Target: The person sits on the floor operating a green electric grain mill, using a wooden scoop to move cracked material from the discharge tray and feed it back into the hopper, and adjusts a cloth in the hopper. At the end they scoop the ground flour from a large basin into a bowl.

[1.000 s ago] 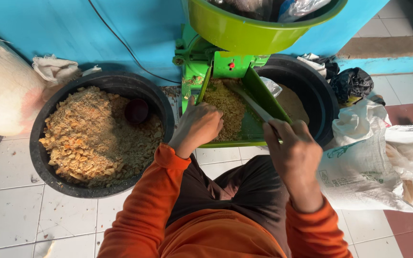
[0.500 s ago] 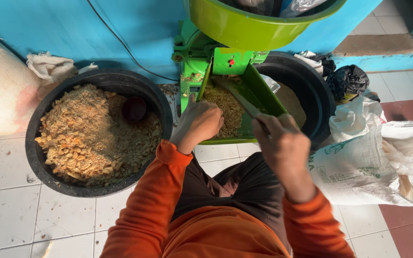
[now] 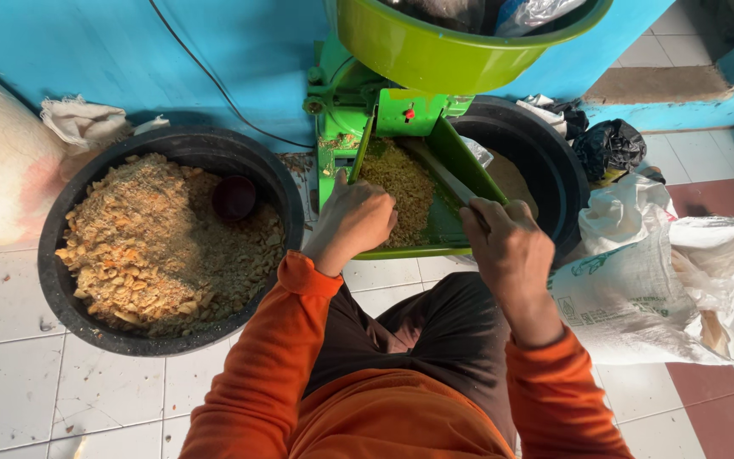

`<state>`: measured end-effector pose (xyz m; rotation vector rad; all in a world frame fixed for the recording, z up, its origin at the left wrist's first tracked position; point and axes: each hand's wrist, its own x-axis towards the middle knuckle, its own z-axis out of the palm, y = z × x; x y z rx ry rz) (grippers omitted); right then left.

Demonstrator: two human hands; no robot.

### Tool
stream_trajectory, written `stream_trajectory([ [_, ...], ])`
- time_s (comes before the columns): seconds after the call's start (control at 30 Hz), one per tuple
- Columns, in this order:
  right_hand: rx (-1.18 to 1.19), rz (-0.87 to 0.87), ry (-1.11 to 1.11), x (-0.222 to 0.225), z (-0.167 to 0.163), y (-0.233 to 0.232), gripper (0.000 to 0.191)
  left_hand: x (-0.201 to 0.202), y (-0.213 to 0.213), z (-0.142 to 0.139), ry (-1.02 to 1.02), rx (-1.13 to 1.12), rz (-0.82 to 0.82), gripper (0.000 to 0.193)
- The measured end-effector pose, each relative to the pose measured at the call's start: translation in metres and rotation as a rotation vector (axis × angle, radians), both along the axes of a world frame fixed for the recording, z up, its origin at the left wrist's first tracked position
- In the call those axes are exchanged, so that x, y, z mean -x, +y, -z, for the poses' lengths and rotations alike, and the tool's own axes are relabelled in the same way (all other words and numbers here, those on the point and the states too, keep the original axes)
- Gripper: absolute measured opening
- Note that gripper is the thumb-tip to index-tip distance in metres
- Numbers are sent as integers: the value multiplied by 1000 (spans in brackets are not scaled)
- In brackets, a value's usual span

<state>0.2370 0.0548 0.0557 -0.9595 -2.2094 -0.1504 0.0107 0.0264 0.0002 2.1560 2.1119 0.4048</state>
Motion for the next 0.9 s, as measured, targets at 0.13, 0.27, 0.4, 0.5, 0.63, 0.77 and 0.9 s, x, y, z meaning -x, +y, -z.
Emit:
stream_trajectory([
  [0.13,-82,-34,14,-5,-14,2,10,1,0,-1,20,11,-7,29],
  [0.27,23,-60,-29,-47,-51,-13,9,1,-1,3,9,24,6,30],
  [0.4,9,-29,-81,-63,-57,-12,9,2,-1,8,6,-23,6,27],
  [0.5,-100,-9,-122,-42,-34,0,10,2,0,9,7,-46,15,26],
  [0.63,-64,-8,-75,-5,-4,9,10,2,0,6,17,-39,2,26],
  [0.77,-78,-3,-42,4,-4,6,10,1,-1,3,-27,-90,12,22],
  [0.9,-61,-12,-6,-18,-20,-10,9,1,3,1,16,121,-14,32],
])
